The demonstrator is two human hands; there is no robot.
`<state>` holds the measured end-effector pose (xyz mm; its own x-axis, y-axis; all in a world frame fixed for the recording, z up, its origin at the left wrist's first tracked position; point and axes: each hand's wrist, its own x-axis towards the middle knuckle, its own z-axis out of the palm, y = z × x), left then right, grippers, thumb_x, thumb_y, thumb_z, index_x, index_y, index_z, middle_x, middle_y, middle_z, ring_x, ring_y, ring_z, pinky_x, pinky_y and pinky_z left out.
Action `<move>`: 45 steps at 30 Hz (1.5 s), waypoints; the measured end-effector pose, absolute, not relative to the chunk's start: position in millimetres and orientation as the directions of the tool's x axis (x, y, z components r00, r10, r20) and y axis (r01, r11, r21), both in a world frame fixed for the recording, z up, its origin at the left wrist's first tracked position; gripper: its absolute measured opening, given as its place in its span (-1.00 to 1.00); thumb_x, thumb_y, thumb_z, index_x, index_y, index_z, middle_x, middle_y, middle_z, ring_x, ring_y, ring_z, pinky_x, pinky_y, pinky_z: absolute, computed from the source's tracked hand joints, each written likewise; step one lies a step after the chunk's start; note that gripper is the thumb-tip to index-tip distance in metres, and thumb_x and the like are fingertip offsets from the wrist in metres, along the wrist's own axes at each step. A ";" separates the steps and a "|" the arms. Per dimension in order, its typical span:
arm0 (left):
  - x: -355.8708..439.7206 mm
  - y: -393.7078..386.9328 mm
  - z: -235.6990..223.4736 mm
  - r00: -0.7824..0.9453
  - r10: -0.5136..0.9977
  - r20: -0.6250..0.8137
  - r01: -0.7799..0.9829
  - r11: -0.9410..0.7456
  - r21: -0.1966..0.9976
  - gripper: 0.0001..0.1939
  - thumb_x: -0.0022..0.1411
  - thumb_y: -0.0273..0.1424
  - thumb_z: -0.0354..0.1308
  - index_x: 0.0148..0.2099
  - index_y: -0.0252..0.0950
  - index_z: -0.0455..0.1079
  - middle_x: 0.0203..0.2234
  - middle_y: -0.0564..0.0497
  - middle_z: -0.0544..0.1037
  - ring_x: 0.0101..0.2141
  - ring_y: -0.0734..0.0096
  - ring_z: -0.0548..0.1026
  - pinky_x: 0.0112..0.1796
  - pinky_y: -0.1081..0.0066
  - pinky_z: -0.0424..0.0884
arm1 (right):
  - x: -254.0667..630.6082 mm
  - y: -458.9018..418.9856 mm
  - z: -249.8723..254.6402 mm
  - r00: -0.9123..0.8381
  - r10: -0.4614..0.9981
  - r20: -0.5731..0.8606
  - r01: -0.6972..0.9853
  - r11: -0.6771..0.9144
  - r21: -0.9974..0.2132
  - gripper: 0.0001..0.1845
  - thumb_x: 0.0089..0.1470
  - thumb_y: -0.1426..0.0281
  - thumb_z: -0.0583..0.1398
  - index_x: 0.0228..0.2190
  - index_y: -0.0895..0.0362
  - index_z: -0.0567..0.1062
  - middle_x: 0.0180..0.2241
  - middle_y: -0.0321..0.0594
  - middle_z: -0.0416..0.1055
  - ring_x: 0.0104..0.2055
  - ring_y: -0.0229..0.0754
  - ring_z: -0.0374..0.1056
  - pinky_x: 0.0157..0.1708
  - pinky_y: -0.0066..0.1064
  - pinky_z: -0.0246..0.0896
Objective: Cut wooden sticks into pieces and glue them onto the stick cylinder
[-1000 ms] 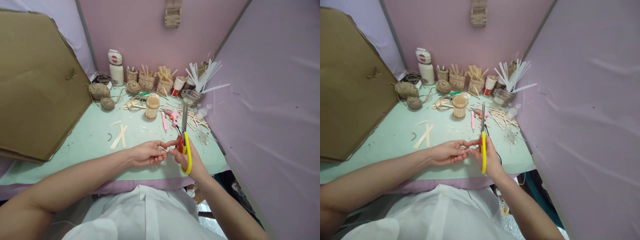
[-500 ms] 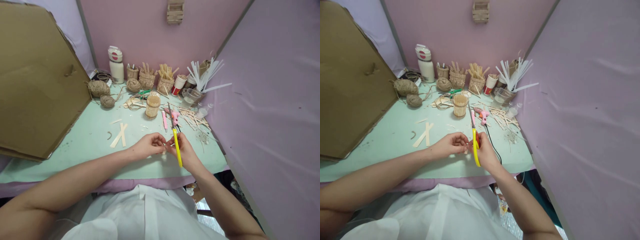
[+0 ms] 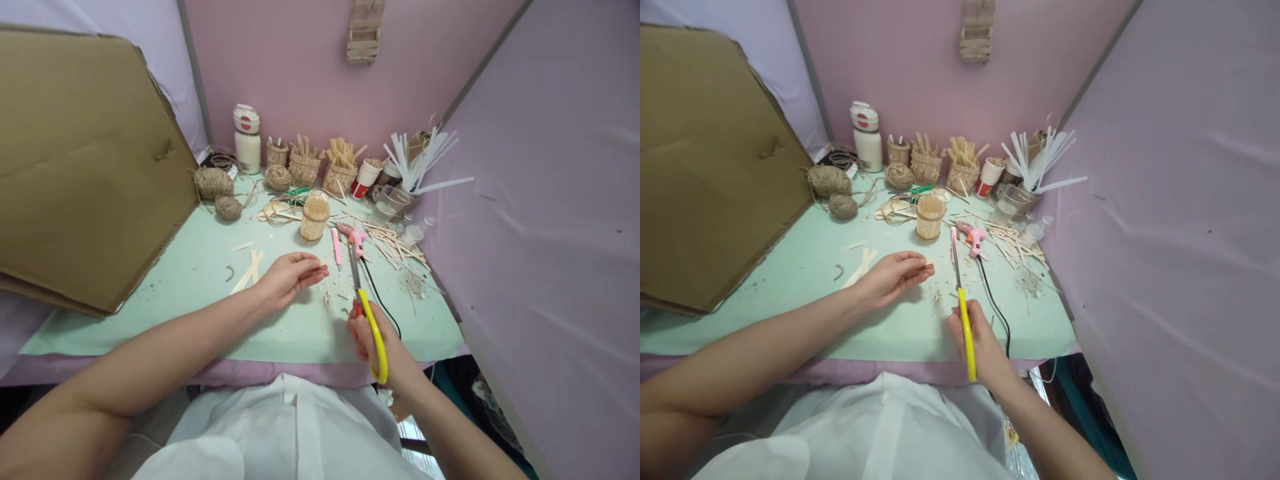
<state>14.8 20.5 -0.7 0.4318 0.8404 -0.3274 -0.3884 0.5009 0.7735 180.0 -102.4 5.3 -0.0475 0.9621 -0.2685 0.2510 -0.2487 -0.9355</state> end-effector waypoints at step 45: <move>18.6 4.6 -0.7 0.477 0.796 -0.372 -0.358 0.563 0.745 -0.94 -0.01 -0.54 0.19 -0.44 -0.40 0.34 -0.59 0.06 0.41 -0.55 0.67 0.38 -0.43 0.63 0.37 | 165.0 -105.5 -1.1 -0.193 0.915 -0.354 0.395 -0.258 -0.882 -0.56 0.10 -0.07 -0.08 -0.36 0.06 0.05 -0.58 -0.46 0.03 -0.61 -0.35 -0.03 -0.61 -0.45 -0.01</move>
<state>18.6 4.6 -0.7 0.4769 0.7963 -0.3721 -0.3583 0.5627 0.7450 165.0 -105.5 -1.1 -0.1933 0.9151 -0.3539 0.3948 -0.2576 -0.8819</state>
